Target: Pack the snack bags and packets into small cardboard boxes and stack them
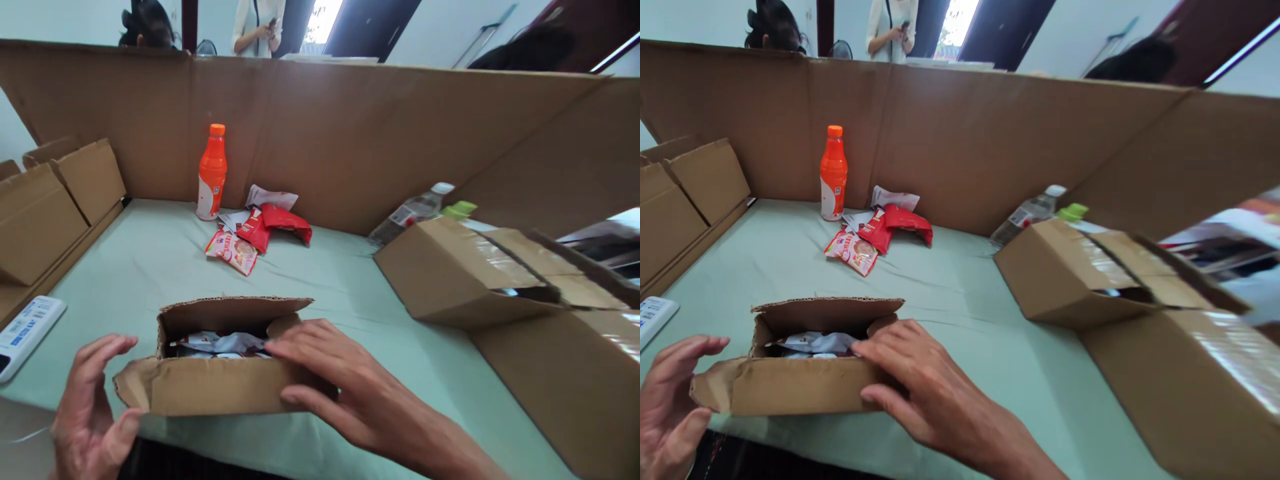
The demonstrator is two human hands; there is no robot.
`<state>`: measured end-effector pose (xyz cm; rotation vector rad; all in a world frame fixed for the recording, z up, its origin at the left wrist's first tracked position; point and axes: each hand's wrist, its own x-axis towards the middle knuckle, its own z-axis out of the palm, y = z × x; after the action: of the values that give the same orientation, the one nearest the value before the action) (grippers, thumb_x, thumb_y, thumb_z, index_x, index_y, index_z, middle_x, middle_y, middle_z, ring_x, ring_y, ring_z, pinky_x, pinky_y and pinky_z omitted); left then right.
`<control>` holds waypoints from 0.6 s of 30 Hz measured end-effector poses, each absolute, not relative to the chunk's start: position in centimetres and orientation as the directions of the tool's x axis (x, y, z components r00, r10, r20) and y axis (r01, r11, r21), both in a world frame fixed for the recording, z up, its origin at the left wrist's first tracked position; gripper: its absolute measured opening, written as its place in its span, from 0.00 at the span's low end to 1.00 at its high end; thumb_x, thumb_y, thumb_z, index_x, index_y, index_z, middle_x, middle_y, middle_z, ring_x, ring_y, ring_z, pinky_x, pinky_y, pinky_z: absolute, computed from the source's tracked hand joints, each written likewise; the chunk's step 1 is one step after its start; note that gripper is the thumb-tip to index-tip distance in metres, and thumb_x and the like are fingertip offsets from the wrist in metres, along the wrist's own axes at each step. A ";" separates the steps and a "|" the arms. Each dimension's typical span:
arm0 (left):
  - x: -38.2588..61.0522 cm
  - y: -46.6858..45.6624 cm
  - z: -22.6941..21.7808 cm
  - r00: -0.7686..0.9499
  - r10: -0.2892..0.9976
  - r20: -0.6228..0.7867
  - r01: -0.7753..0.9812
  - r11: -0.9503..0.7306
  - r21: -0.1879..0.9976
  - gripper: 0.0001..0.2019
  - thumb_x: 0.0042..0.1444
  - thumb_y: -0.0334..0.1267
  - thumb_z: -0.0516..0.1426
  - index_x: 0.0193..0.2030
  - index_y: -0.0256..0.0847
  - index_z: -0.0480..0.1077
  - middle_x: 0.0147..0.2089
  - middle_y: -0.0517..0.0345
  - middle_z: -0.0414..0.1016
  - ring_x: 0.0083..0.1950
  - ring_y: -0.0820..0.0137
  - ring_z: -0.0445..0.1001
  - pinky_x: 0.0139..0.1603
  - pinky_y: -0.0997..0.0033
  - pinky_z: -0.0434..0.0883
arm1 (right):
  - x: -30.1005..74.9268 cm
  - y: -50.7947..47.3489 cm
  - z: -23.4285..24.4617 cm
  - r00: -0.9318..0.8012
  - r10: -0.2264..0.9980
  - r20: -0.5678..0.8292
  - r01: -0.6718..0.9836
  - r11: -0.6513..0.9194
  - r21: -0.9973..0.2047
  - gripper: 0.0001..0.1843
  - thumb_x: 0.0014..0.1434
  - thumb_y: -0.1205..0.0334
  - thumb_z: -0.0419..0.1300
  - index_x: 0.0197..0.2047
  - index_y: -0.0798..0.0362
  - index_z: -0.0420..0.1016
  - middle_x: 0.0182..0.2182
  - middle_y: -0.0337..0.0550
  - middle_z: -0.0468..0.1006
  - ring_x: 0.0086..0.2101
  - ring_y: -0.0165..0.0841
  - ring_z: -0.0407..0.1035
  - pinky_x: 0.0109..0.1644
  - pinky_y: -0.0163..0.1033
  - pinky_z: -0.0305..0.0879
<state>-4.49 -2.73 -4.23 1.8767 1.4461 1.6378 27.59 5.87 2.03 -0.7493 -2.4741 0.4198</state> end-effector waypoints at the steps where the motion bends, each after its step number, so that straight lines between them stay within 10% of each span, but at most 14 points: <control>1: -4.5 -3.1 -4.7 -0.193 0.797 0.573 0.438 -0.452 0.777 0.21 0.68 0.43 0.58 0.67 0.52 0.67 0.56 0.56 0.70 0.57 0.66 0.72 0.60 0.71 0.72 | 27.5 5.8 2.3 -0.738 0.543 0.399 0.344 0.813 -0.470 0.10 0.69 0.62 0.59 0.51 0.53 0.77 0.41 0.47 0.83 0.44 0.37 0.75 0.51 0.44 0.73; 8: -3.1 -3.7 -4.7 -0.134 0.804 0.579 0.387 -0.495 0.778 0.20 0.70 0.49 0.55 0.64 0.48 0.69 0.50 0.58 0.78 0.53 0.67 0.76 0.58 0.73 0.73 | 27.4 4.0 4.2 -0.837 0.404 0.370 0.178 0.839 -0.514 0.09 0.67 0.73 0.57 0.46 0.52 0.75 0.36 0.42 0.81 0.42 0.33 0.75 0.55 0.42 0.72; 13: -3.6 -3.2 -3.8 0.140 0.705 0.696 0.527 -0.648 0.550 0.25 0.70 0.55 0.50 0.61 0.40 0.71 0.50 0.49 0.79 0.54 0.55 0.75 0.60 0.53 0.70 | 27.3 4.3 2.9 -0.694 0.521 0.496 0.484 0.849 -0.213 0.20 0.68 0.65 0.58 0.63 0.52 0.70 0.65 0.57 0.70 0.64 0.44 0.64 0.62 0.51 0.70; 18: -3.2 -3.3 -4.8 -0.058 0.718 0.694 0.609 -0.525 0.594 0.32 0.59 0.23 0.61 0.69 0.45 0.64 0.55 0.53 0.73 0.55 0.63 0.74 0.59 0.61 0.72 | 26.7 6.4 1.0 -0.654 0.559 0.509 0.589 0.799 -0.121 0.30 0.68 0.58 0.60 0.70 0.58 0.62 0.60 0.59 0.75 0.64 0.50 0.63 0.59 0.55 0.71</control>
<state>-3.15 -3.31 -4.83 2.0843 1.4763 1.6513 26.69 6.37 0.96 -0.8507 -2.4488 -0.0735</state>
